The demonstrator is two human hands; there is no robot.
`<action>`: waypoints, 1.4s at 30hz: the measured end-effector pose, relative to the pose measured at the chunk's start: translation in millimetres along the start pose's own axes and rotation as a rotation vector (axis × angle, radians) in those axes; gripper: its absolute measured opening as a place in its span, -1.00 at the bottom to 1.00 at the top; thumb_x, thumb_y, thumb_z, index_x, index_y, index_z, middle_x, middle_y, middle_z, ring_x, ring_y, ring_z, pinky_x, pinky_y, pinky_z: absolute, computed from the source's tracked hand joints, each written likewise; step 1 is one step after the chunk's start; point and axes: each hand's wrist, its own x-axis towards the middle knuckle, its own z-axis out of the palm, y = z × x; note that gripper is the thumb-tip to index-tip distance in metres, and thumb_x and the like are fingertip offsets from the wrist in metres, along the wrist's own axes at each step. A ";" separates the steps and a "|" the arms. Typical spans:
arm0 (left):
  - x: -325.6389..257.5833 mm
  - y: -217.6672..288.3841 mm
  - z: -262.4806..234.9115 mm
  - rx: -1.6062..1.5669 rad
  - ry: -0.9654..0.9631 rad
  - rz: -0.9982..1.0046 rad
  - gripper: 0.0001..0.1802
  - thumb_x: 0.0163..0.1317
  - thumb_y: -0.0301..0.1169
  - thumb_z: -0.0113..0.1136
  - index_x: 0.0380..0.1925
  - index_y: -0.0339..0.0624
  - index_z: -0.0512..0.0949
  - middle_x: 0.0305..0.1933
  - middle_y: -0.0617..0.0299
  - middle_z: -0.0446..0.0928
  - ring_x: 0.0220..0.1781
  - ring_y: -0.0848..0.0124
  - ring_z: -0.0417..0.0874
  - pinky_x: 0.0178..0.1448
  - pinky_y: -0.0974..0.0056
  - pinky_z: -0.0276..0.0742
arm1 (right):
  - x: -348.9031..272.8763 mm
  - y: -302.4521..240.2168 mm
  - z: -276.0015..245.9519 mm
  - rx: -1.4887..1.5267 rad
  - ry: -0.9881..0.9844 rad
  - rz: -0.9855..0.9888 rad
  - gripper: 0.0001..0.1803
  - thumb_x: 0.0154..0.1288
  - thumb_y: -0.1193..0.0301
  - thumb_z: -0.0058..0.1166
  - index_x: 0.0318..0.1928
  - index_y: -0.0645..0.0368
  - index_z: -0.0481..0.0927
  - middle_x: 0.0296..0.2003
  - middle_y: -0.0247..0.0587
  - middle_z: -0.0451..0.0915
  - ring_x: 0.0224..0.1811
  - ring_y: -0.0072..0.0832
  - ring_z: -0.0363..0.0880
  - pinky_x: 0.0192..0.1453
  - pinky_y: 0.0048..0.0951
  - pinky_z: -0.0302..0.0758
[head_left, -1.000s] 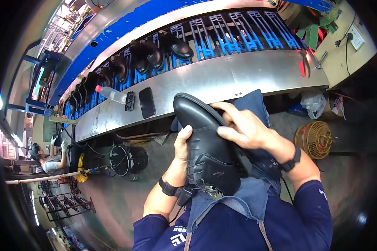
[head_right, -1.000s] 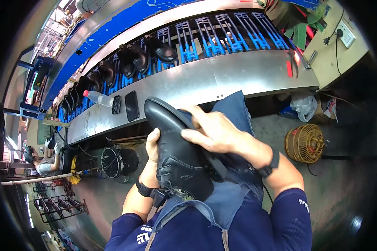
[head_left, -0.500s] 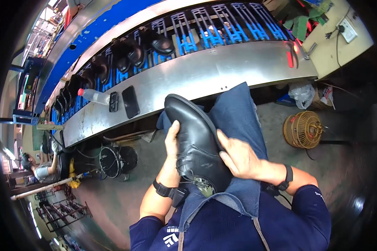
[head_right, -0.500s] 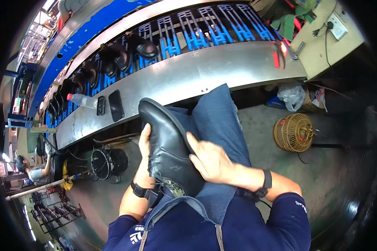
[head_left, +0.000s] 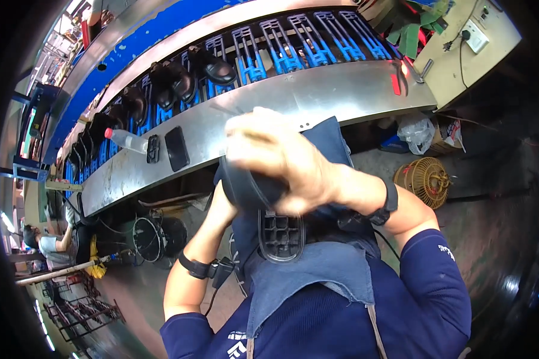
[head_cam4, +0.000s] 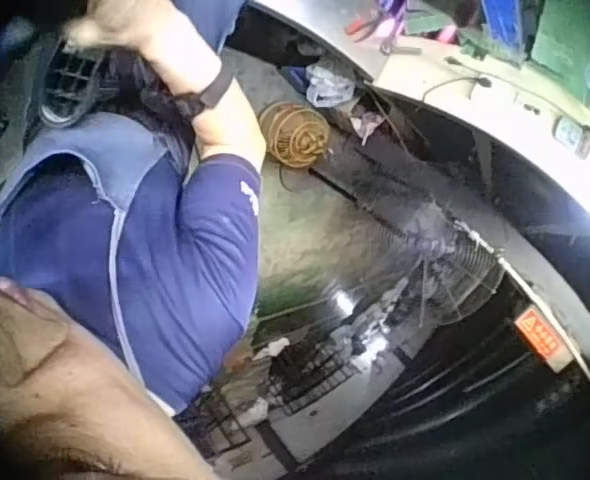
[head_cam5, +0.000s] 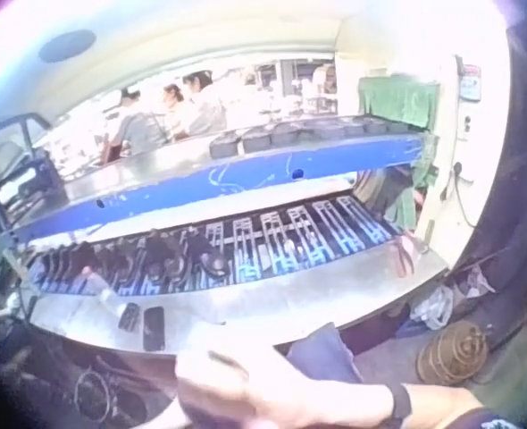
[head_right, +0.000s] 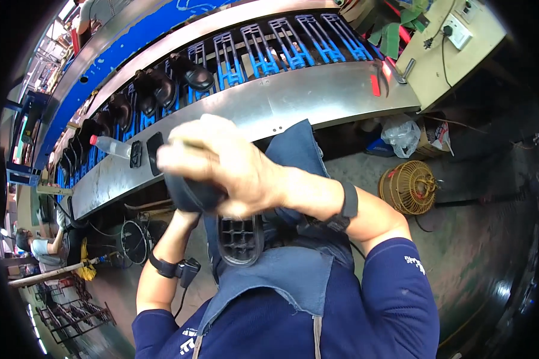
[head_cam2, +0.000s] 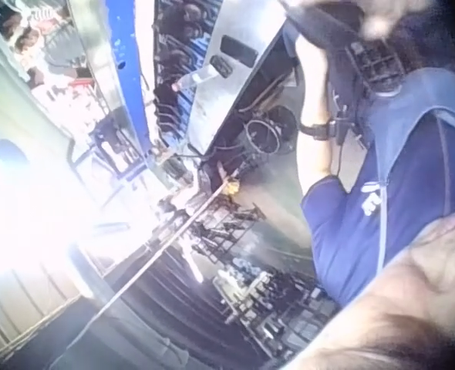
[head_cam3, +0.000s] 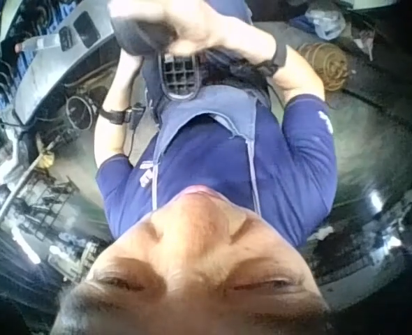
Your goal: Inspecting and cleaning black leather shoes on an assembly line.
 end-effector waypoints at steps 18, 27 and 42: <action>42.5 -28.0 42.6 0.149 0.228 0.437 -0.42 0.05 -0.46 0.52 0.09 -0.37 0.52 0.01 0.08 0.45 -0.01 0.26 0.57 0.09 0.23 0.53 | -102.7 113.5 -3.9 0.254 -0.090 0.957 -0.40 0.41 0.19 0.13 0.34 0.26 0.42 0.22 0.05 0.39 0.25 -0.17 0.44 0.33 -0.28 0.42; 90.2 -25.1 38.9 -0.067 0.150 0.184 -0.51 0.16 -0.47 0.45 0.07 -0.33 0.51 -0.05 0.18 0.38 -0.18 0.48 0.39 -0.11 0.39 0.41 | -100.9 111.5 24.0 0.251 0.088 1.102 -0.45 0.18 0.52 0.36 0.17 0.28 0.46 -0.03 -0.12 0.39 -0.16 -0.42 0.43 -0.05 -0.42 0.46; 53.5 -61.9 52.4 0.253 0.292 0.323 0.05 0.02 -0.21 0.54 0.40 -0.38 0.12 0.45 -0.13 0.07 0.48 0.04 0.20 0.52 0.05 0.19 | -78.5 181.9 36.7 0.876 -0.192 1.223 -0.67 0.52 0.25 -0.07 -0.05 0.22 0.65 -0.02 -0.27 0.58 0.07 -0.49 0.48 0.25 -0.40 0.34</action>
